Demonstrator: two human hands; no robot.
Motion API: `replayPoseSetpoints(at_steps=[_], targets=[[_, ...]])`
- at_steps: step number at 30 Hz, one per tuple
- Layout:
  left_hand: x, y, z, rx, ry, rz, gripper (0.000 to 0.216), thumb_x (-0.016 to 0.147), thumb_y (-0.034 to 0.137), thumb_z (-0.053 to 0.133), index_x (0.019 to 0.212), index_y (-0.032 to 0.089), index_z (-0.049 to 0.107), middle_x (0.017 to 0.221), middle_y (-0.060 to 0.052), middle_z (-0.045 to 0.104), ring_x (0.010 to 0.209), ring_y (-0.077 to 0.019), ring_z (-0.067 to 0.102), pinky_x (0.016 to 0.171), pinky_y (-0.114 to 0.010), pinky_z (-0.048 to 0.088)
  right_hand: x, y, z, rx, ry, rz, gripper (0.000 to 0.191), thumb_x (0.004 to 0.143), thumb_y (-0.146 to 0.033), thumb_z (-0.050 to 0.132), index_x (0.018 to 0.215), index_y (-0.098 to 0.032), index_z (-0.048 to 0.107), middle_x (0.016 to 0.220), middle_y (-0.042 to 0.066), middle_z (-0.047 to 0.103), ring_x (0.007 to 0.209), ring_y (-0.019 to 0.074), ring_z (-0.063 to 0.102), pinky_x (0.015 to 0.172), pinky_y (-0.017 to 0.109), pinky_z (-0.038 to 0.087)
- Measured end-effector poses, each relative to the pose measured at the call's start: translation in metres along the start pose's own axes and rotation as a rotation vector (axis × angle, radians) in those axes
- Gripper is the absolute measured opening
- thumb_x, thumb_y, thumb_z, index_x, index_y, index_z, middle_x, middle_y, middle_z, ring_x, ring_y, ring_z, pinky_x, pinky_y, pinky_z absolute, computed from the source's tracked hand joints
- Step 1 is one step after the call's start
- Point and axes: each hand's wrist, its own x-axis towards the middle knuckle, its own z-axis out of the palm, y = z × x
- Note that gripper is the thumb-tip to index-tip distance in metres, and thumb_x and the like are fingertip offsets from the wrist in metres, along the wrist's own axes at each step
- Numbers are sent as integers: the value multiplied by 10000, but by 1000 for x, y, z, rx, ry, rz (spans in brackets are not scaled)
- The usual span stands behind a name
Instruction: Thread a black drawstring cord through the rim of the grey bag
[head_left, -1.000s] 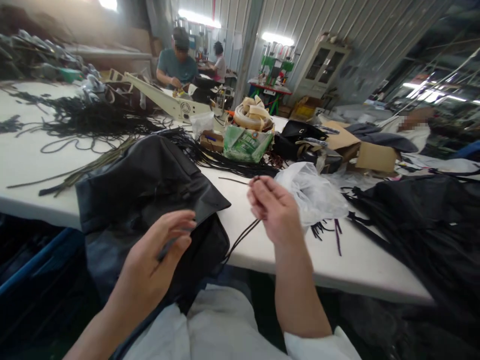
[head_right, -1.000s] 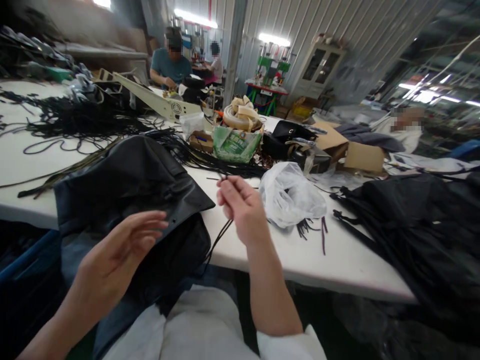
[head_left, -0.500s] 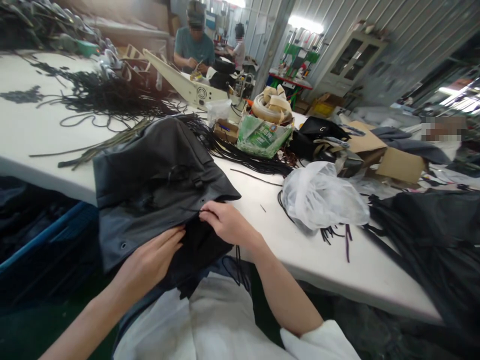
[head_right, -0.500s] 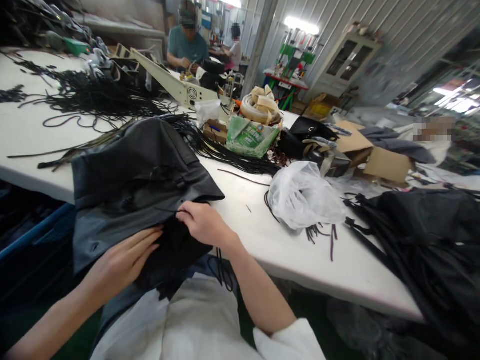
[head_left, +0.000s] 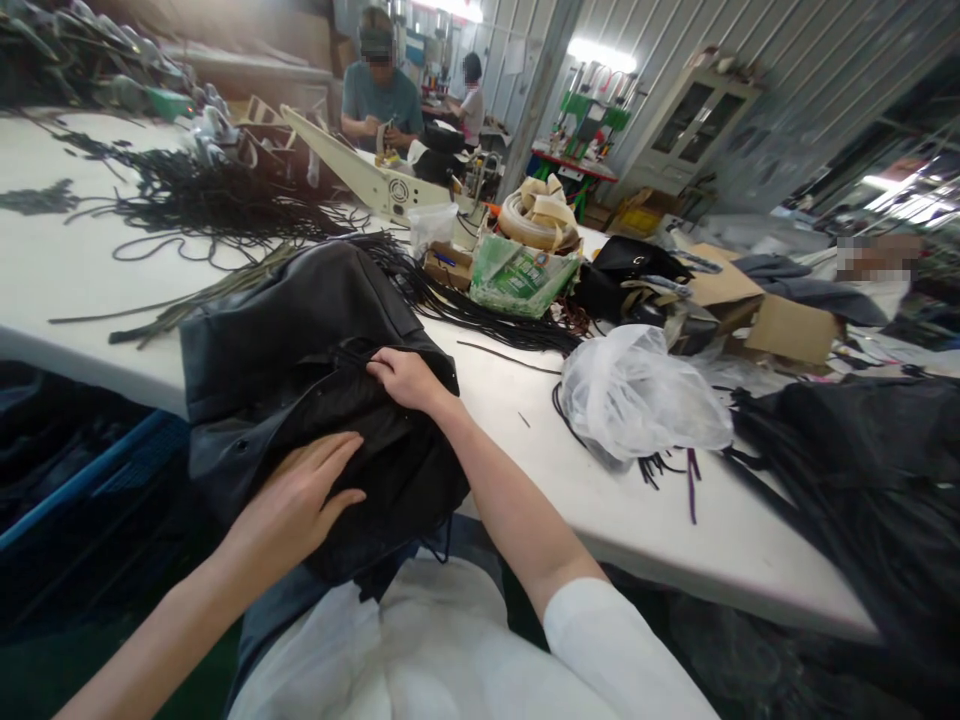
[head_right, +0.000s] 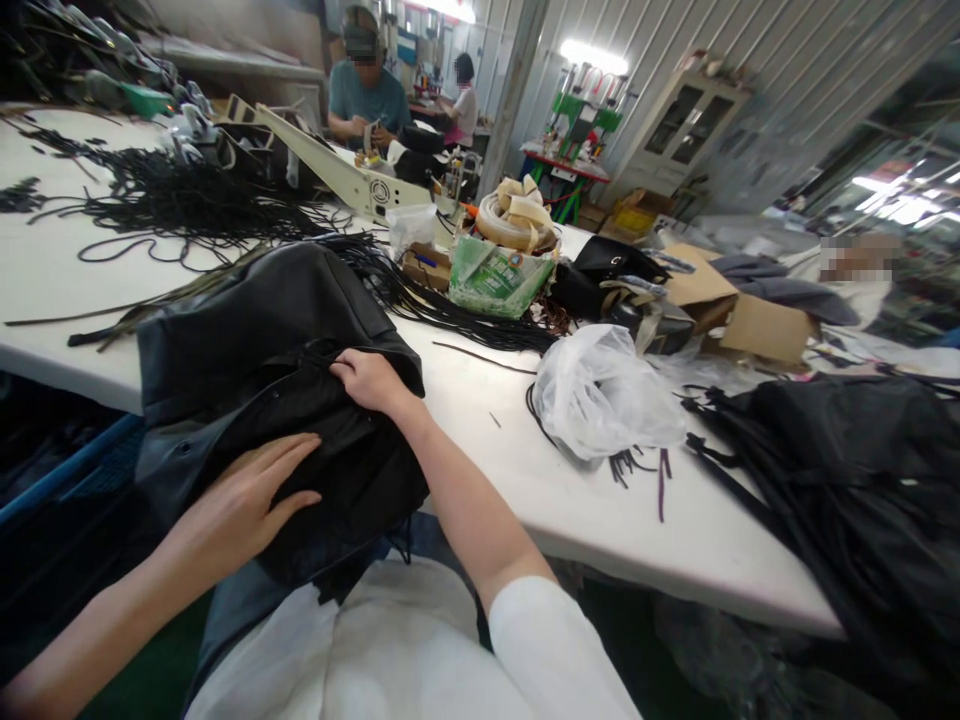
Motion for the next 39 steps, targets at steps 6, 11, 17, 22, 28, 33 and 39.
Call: replayPoseSetpoints(at_steps=[6, 11, 17, 22, 28, 33, 39], targets=[[3, -11, -12, 103, 9, 45, 409, 1067, 227, 473, 1270, 159, 821, 1340, -217, 781, 1210, -405, 769, 1051, -557, 649, -6, 0, -6, 189, 1, 5, 190, 1084, -266, 672, 949, -160, 755, 822, -9, 711, 818, 161, 642, 834, 276, 457], [38, -9, -29, -65, -26, -99, 382, 1021, 306, 527, 1096, 192, 883, 1126, -155, 853, 1028, -378, 821, 985, -503, 657, -42, -20, -26, 398, 106, -13, 334, 1035, -497, 718, 982, -171, 768, 777, -11, 678, 716, 145, 560, 723, 280, 432], [75, -33, -51, -260, -254, -282, 283, 887, 460, 690, 936, 284, 906, 955, -51, 864, 879, -337, 809, 849, -411, 620, -99, -39, -38, 483, 241, 82, 414, 986, -586, 783, 874, -192, 724, 697, -22, 599, 615, 130, 463, 582, 284, 347], [98, -59, -55, -365, -517, -324, 361, 829, 569, 706, 882, 268, 897, 857, -42, 840, 828, -317, 773, 776, -374, 576, -139, -41, -9, 545, 199, 164, 345, 1030, -518, 750, 911, -193, 751, 741, -4, 671, 628, 132, 503, 595, 280, 373], [99, -67, -52, -303, -565, -344, 394, 833, 557, 679, 908, 243, 904, 865, -53, 839, 840, -305, 762, 762, -355, 557, -166, -44, 44, 477, 334, 262, 352, 1002, -507, 757, 859, -185, 760, 678, -21, 605, 622, 140, 497, 584, 283, 361], [95, -63, -54, -314, -525, -358, 386, 824, 567, 702, 898, 249, 907, 883, -46, 846, 853, -294, 754, 772, -343, 554, -172, -51, 72, 399, 406, 223, 312, 973, -425, 755, 765, -195, 715, 657, -17, 635, 604, 144, 535, 584, 286, 376], [95, -50, -60, -313, -492, -337, 372, 815, 559, 697, 818, 243, 894, 829, -48, 825, 757, -257, 699, 666, -318, 501, -171, -52, 87, 383, 464, 172, 303, 980, -404, 752, 759, -198, 723, 658, -23, 650, 594, 140, 550, 591, 284, 392]])
